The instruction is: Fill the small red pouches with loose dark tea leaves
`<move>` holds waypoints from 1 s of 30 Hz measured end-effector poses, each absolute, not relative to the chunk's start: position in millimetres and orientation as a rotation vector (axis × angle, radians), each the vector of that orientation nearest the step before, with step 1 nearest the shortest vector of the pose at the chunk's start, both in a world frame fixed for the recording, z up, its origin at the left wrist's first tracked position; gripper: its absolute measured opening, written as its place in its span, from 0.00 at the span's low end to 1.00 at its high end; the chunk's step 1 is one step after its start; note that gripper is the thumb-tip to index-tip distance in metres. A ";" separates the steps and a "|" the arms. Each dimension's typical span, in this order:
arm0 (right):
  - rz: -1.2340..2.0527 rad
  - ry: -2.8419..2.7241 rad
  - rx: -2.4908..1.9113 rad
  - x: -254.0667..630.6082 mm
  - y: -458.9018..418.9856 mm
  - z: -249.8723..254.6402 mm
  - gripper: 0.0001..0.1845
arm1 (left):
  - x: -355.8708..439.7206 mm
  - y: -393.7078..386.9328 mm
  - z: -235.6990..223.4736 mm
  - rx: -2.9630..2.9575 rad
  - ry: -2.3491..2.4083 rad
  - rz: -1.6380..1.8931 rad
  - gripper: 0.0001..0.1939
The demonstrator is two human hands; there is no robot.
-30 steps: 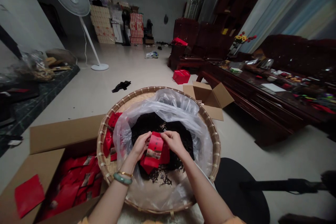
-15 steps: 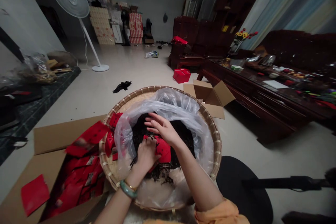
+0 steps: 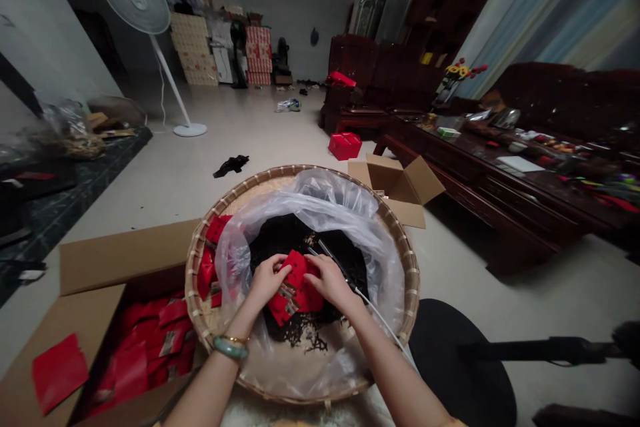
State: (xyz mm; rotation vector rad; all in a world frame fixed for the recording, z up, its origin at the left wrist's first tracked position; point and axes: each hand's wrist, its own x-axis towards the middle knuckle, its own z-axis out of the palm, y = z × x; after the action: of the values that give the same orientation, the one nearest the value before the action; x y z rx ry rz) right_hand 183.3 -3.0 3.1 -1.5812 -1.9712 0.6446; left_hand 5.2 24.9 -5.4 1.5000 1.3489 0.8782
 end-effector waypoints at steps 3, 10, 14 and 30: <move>0.612 -1.947 -1.510 175.5 -5.5 2.8 0.25 | 5.0 24.0 -9.3 1.330 1.274 0.959 0.21; 0.492 -1.894 -1.478 165.3 -11.6 -2.6 0.28 | 8.2 19.9 -5.6 1.331 1.242 1.030 0.19; 0.520 -1.912 -1.464 163.5 -12.2 -4.6 0.27 | 7.8 19.4 -3.4 1.418 1.292 1.055 0.21; 0.321 -1.954 -1.342 157.5 -16.6 2.9 0.27 | 9.4 18.1 7.1 1.404 1.335 1.180 0.05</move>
State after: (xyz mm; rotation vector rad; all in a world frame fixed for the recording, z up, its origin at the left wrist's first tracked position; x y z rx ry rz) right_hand 157.5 -16.6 2.9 -1.3420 -1.9543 0.3210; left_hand 9.4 18.1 7.1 1.4040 1.3345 1.1801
